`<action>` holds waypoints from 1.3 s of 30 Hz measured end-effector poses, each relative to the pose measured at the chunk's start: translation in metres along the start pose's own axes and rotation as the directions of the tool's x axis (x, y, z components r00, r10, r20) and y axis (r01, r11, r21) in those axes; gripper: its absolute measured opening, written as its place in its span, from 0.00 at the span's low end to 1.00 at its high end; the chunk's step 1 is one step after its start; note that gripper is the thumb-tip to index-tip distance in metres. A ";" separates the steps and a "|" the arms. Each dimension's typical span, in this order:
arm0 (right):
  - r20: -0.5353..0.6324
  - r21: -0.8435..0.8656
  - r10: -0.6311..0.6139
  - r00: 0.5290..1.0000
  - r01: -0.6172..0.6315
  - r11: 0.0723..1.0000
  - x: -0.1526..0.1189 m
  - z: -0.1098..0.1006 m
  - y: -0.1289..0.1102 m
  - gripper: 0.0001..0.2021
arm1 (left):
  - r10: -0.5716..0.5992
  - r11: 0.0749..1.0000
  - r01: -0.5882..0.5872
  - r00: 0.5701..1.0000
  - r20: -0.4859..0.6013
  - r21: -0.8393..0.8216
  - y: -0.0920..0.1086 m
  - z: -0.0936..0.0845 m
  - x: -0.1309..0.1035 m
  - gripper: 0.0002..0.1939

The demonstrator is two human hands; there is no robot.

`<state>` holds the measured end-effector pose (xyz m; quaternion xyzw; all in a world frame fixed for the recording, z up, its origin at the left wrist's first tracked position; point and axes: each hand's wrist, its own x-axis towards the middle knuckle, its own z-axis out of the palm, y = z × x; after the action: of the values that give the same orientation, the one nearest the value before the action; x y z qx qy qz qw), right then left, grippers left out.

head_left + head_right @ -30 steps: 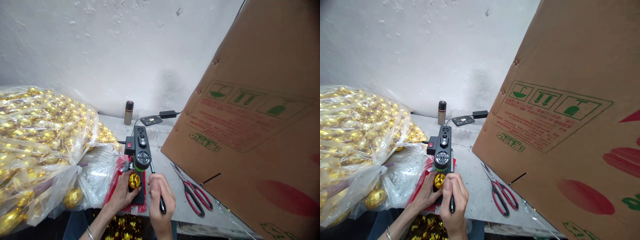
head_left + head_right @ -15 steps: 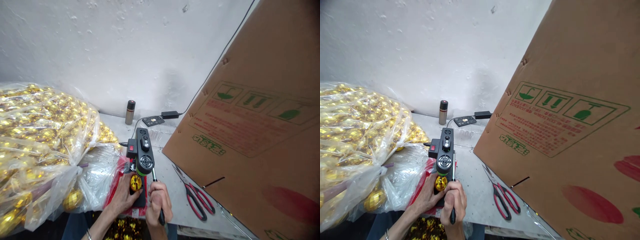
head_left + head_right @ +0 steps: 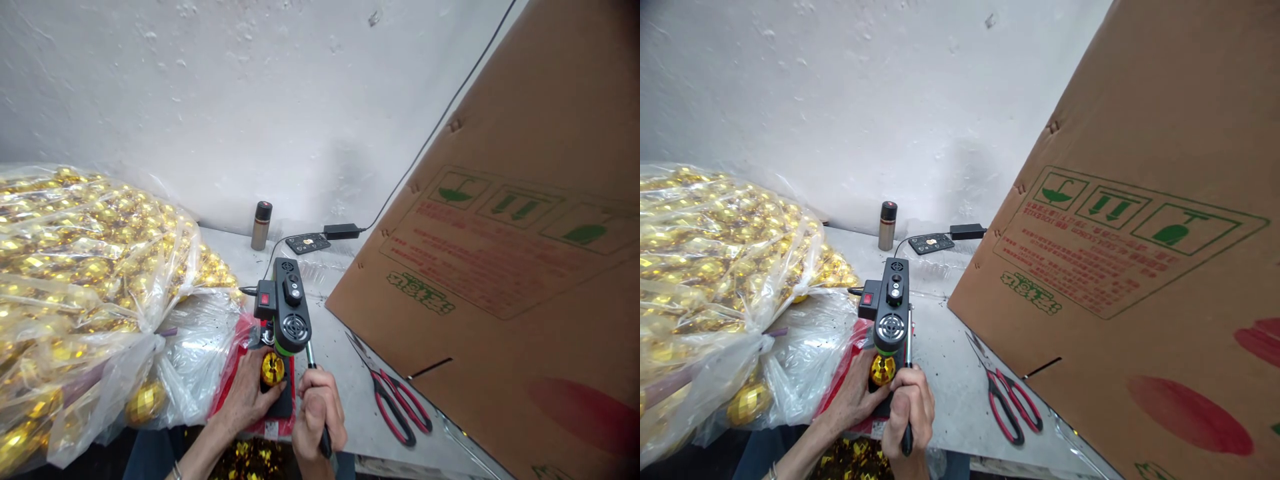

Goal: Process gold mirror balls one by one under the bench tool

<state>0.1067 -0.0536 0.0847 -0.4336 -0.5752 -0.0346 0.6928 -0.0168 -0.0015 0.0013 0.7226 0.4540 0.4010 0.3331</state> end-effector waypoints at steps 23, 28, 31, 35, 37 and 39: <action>-0.016 -0.035 -0.061 0.998 0.060 0.998 0.000 0.000 0.007 0.18 | -0.023 1.000 0.023 1.000 -0.018 -0.014 -0.004 0.007 0.000 0.25; -0.045 -0.028 -0.074 0.996 0.073 0.997 0.002 0.001 0.007 0.18 | -0.029 0.999 0.029 0.999 -0.014 -0.022 -0.004 0.008 0.000 0.26; 0.018 -0.036 -0.082 0.996 0.083 0.996 -0.004 -0.001 0.008 0.17 | -0.031 0.999 0.031 0.999 -0.014 -0.018 -0.003 0.008 0.000 0.27; 0.040 -0.059 -0.117 0.992 0.119 0.991 -0.016 -0.002 0.018 0.17 | -0.022 1.000 0.021 1.000 -0.011 -0.005 -0.004 0.009 0.000 0.26; 0.047 -0.085 -0.149 0.988 0.152 0.985 -0.021 -0.002 0.025 0.16 | -0.015 1.000 0.015 1.000 -0.013 0.002 -0.005 0.010 0.000 0.26; 0.098 -0.096 -0.187 0.977 0.196 0.976 -0.022 -0.003 0.029 0.16 | -0.010 1.000 0.010 1.000 -0.013 0.004 -0.006 0.010 0.000 0.26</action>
<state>0.1177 -0.0478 0.0509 -0.4130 -0.6418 -0.1123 0.6364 -0.0101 -0.0004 -0.0080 0.7184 0.4603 0.4031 0.3308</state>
